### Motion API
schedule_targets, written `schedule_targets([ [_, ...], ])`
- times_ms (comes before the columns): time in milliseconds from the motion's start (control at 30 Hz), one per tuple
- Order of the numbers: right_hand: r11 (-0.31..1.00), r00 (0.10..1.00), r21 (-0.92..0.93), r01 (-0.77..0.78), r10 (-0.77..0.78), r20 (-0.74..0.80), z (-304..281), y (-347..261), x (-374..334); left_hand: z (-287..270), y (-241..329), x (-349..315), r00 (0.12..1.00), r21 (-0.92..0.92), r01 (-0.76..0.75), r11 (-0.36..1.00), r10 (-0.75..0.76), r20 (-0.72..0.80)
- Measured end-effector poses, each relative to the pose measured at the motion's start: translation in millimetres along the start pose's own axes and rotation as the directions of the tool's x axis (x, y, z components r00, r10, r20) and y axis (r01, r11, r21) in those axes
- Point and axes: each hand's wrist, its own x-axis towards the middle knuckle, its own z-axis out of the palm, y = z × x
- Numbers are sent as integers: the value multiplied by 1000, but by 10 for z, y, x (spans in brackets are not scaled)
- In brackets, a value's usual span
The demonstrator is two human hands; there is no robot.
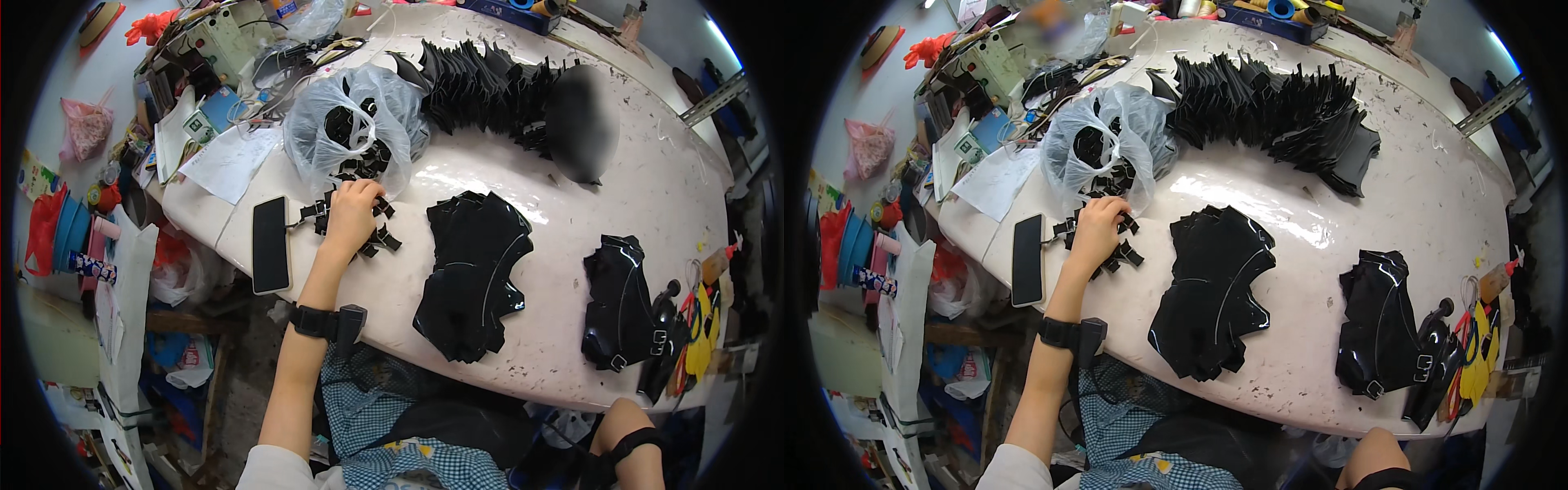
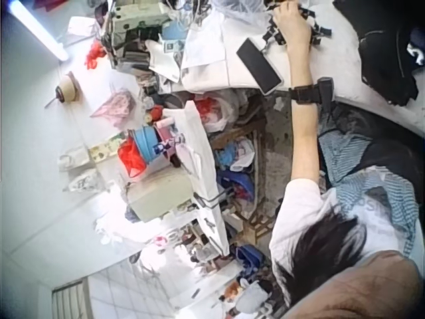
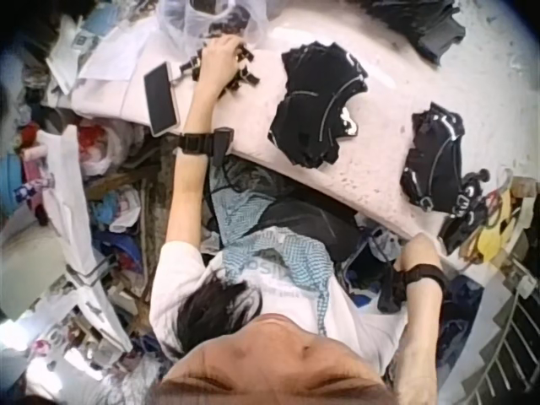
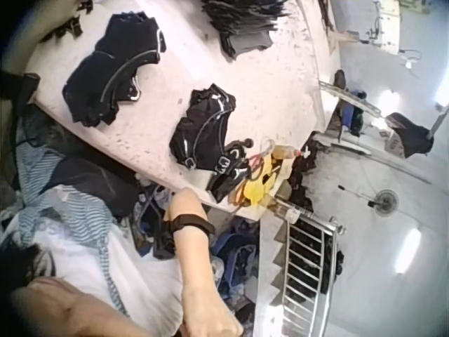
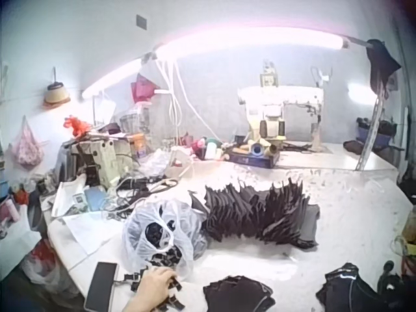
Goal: Attaching small plastic buckles or clips to black shoe upper components.
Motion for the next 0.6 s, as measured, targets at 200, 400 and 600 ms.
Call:
schedule_targets([
  [200,1000,1000,-1,3,-3,12,-6,-17,14,-3,-2,7,1000,-2,-8,1000,8,-4],
  [400,1000,1000,2,-19,19,22,-19,-32,7,-5,4,5,1000,-6,-21,1000,21,-14],
  [600,999,999,0,-36,36,23,-13,-46,-7,-7,4,1,1000,-6,-23,1000,23,-15],
])
